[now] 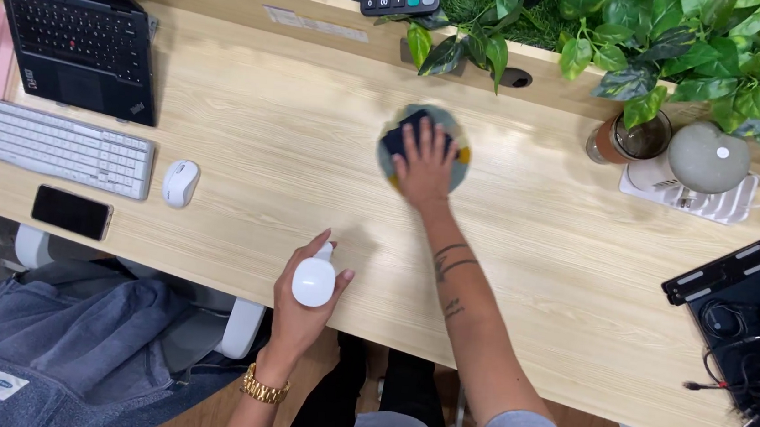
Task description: Organize office desk by arranging a laptop, mouse, laptop stand, and cleaning the surface.
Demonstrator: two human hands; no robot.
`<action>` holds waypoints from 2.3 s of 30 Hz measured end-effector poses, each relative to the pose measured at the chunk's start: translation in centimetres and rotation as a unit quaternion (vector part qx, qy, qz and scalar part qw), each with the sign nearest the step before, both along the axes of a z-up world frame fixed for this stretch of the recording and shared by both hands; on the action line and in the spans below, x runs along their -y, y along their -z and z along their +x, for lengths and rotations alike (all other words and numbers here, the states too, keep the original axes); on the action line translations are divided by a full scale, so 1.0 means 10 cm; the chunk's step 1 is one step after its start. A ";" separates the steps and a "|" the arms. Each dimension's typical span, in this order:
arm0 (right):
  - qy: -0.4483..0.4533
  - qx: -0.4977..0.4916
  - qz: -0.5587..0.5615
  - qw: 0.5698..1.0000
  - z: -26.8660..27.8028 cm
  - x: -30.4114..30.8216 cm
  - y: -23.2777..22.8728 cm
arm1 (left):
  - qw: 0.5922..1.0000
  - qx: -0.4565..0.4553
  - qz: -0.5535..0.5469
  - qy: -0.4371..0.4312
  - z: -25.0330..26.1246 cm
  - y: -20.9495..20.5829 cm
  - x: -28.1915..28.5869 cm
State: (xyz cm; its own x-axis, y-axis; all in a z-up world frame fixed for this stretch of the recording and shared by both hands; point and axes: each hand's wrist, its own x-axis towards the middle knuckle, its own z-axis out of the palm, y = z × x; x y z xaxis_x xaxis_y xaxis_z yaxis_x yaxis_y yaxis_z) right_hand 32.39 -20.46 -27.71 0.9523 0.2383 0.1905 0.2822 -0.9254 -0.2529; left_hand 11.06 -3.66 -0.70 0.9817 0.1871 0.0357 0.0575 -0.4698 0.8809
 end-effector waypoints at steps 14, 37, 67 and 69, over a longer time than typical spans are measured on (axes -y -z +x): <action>-0.149 -0.131 0.046 0.979 -2.59 -0.06 -0.50 | 0.999 0.015 -0.025 0.044 0.05 -0.19 0.04; 0.196 -0.113 -0.059 0.972 -3.21 0.21 -0.20 | 0.986 0.005 -0.032 0.161 -0.66 -0.09 -0.03; 0.425 -0.074 0.213 0.877 -3.88 2.26 -0.98 | 0.940 0.019 -0.058 0.336 -0.70 0.22 1.50; 0.431 -0.060 0.181 0.882 -3.81 2.51 -1.06 | 0.932 -0.019 -0.038 0.361 -0.65 0.21 1.83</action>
